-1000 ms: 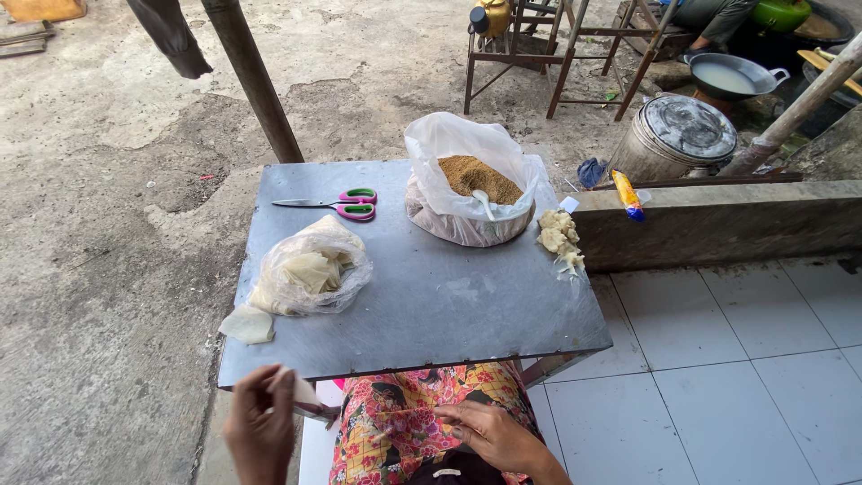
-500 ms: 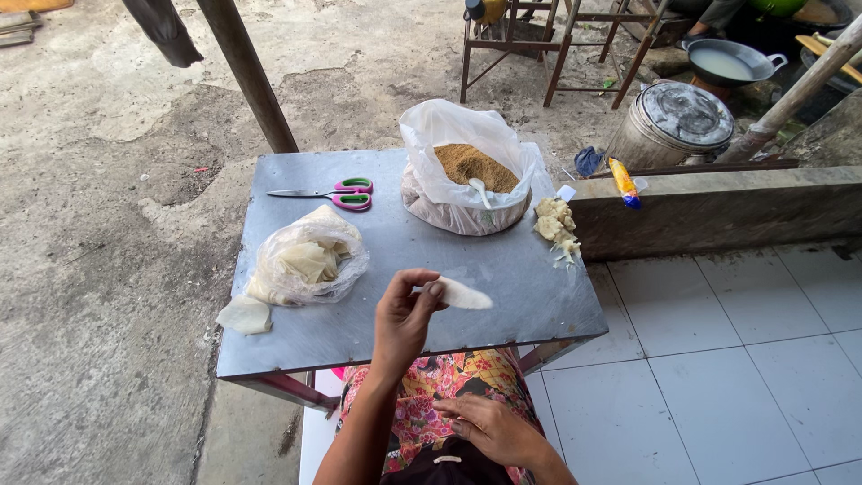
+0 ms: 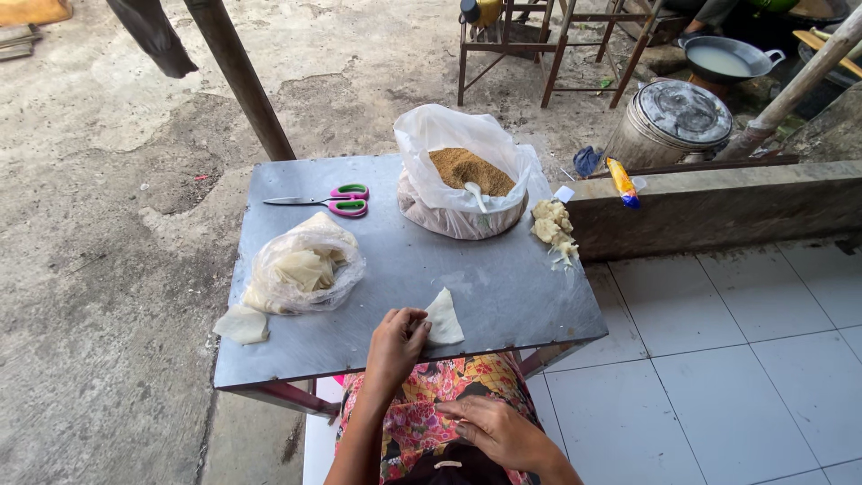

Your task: The person takes triangular dough sheets from a plastic bag, adds filling with a spoon, and rolls the dough into cylinders by hand.

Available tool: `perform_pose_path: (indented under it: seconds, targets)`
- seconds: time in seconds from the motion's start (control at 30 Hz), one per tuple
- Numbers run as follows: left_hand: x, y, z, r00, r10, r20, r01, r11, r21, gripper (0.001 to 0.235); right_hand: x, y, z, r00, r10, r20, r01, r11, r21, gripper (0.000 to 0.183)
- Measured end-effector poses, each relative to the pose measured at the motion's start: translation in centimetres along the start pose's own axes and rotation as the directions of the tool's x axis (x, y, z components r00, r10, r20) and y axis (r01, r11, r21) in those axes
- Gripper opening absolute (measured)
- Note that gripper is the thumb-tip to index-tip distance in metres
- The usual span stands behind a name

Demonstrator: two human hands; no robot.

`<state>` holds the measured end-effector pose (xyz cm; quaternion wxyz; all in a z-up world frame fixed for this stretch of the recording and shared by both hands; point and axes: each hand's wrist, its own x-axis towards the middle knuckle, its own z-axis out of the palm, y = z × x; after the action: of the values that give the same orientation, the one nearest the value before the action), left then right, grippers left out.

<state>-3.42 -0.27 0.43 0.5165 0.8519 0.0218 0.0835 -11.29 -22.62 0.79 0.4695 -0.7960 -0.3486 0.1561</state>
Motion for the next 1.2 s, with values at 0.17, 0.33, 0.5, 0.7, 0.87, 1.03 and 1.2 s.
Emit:
perform_pose_path:
  seconds: [0.17,0.33,0.5,0.7,0.87,1.03,1.2]
  targets:
    - [-0.3,0.1,-0.1,1.000,0.010,-0.014,-0.009,1.000,0.011,0.022,0.3,0.2,-1.0,0.989,-0.053,-0.140,0.052,0.999,-0.011,0.036]
    - [-0.5,0.5,-0.4,1.000,0.004,-0.021,-0.004,1.000,-0.009,0.021,1.0,0.1,-3.7,0.960,-0.049,-0.275,0.031,0.997,-0.069,0.035]
    - [-0.7,0.0,-0.1,0.999,-0.047,-0.017,0.047,0.999,0.023,0.020,0.8,1.2,-4.9,0.933,0.001,-0.359,-0.050,0.991,-0.126,0.036]
    - [0.0,-0.3,0.4,0.997,0.031,-0.075,-0.032,0.999,-0.010,0.019,1.2,4.3,-5.3,0.908,-0.058,-0.415,-0.014,0.985,-0.169,0.031]
    - [0.2,-0.6,0.7,0.999,-0.006,-0.050,0.006,1.000,0.002,0.019,1.3,5.4,-5.4,0.905,0.050,-0.423,-0.076,0.996,-0.045,0.030]
    - [0.2,-0.7,0.7,0.999,-0.013,-0.048,0.013,1.000,0.008,0.019,1.0,4.7,-5.5,0.891,0.037,-0.452,-0.085,0.993,-0.085,0.031]
    - [0.3,-0.5,0.6,0.999,0.011,-0.053,-0.010,1.000,0.015,0.020,0.7,4.3,-5.4,0.883,0.016,-0.469,-0.070,0.993,-0.098,0.031]
